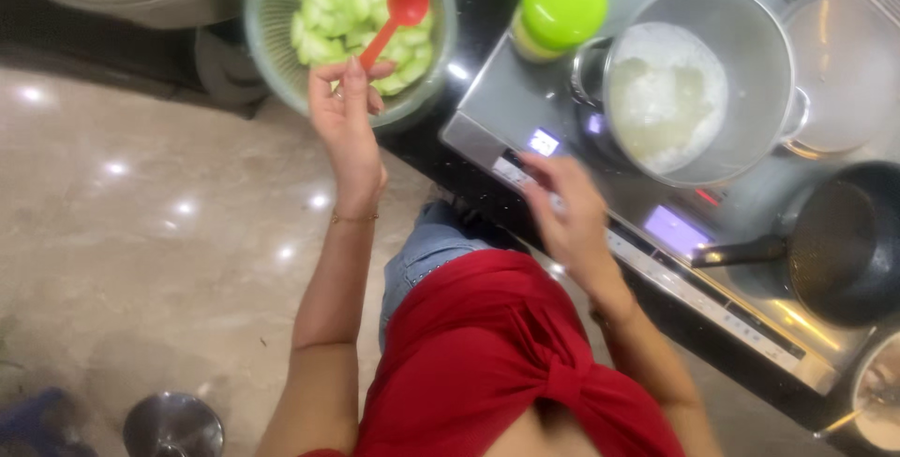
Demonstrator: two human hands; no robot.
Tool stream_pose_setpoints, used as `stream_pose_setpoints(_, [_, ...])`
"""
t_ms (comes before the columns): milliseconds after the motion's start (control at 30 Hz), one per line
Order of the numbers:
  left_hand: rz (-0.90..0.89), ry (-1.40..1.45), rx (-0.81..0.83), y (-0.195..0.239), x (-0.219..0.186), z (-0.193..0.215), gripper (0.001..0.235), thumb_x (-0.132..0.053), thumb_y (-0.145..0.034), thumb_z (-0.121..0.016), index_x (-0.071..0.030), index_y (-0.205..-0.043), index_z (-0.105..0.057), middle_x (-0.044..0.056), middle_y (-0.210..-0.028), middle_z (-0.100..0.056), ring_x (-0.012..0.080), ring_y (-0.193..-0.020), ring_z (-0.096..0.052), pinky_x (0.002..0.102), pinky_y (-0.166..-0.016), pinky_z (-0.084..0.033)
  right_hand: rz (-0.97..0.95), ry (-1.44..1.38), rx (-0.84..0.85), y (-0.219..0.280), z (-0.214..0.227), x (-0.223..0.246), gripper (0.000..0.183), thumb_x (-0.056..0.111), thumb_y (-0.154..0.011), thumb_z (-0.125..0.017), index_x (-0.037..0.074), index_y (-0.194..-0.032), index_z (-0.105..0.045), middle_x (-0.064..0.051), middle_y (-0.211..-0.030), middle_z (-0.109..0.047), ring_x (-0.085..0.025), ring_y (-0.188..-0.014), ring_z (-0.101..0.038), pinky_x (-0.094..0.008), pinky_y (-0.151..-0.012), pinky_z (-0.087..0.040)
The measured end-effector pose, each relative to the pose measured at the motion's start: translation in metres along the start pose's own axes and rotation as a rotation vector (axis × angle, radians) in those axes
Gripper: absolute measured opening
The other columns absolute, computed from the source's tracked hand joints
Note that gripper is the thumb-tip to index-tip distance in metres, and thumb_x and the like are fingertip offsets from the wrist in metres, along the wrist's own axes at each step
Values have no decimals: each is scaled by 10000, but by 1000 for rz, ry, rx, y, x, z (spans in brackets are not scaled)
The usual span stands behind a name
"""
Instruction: The person stirs a pot of boiling liquid on an induction cooktop, adds a spoonful of white powder, and then adds chopped green vegetables from a colander. The person continues to stir the mixture.
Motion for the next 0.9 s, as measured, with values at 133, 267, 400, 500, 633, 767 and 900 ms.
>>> stream_pose_setpoints(133, [11, -49, -67, 0, -9, 30, 175, -250, -1131, -546, -92, -1056, -541, 105, -993, -749, 70, -769, -516, 230, -740, -445, -357, -348, 383, -76, -57, -15, 428, 291, -1081, -504, 89, -1450, -580, -146, -1113, -711, -187, -866, -685, -302, -800, -555])
stream_pose_setpoints(267, [29, -3, -152, 8, -14, 55, 160, -230, -1118, -548, -92, -1037, -562, 72, -962, -727, 62, -743, -498, 226, -699, -419, -632, -721, 395, -119, -98, -36, 736, 418, -1037, -507, 146, -1615, -141, -249, -1316, -584, -250, -945, -729, -355, -787, -613])
stream_pose_setpoints(400, [-20, -5, -235, 8, -21, 72, 136, -213, -1105, -564, -84, -1068, -589, 60, -951, -720, 66, -750, -504, 227, -696, -416, -725, -762, 362, -158, -129, -41, 904, 417, -952, -567, 197, -1567, 59, -271, -1406, -463, -360, -898, -758, -440, -740, -647])
stream_pose_setpoints(500, [-44, 46, -271, 11, -27, 81, 136, -218, -1115, -585, -84, -1092, -597, 48, -968, -696, 79, -815, -544, 238, -728, -426, -699, -847, 343, -174, -152, -41, 865, 290, -938, -601, 160, -1552, -6, -274, -1423, -472, -339, -939, -768, -453, -758, -650])
stream_pose_setpoints(633, [-124, 82, -282, 10, -34, 89, 172, -277, -1137, -583, -114, -1093, -551, 27, -973, -650, 67, -785, -494, 239, -703, -372, -653, -972, 239, -169, -149, -42, 756, 95, -933, -599, 19, -1577, -211, -379, -1359, -589, -360, -959, -766, -453, -748, -647])
stream_pose_setpoints(767, [-264, 63, -298, 7, -45, 93, 178, -274, -1170, -577, -113, -1126, -516, 27, -970, -610, 90, -826, -531, 248, -711, -370, -534, -997, 174, -150, -97, -21, 794, 24, -885, -594, 58, -1575, -202, -272, -1399, -535, -302, -1034, -709, -435, -751, -682])
stream_pose_setpoints(900, [-259, 41, -287, 3, -45, 85, 230, -282, -1203, -554, -92, -1083, -503, 28, -947, -591, 75, -780, -486, 238, -676, -346, -408, -1062, 98, -124, -4, -7, 964, -77, -882, -575, 122, -1660, -42, -195, -1517, -458, -308, -1136, -710, -414, -917, -641])
Point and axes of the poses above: each hand's wrist, its own y-axis away from the middle knuckle, its own z-axis out of the back of the hand, x = y × z, the point moved 1 cm from there along -y, towards the middle knuckle
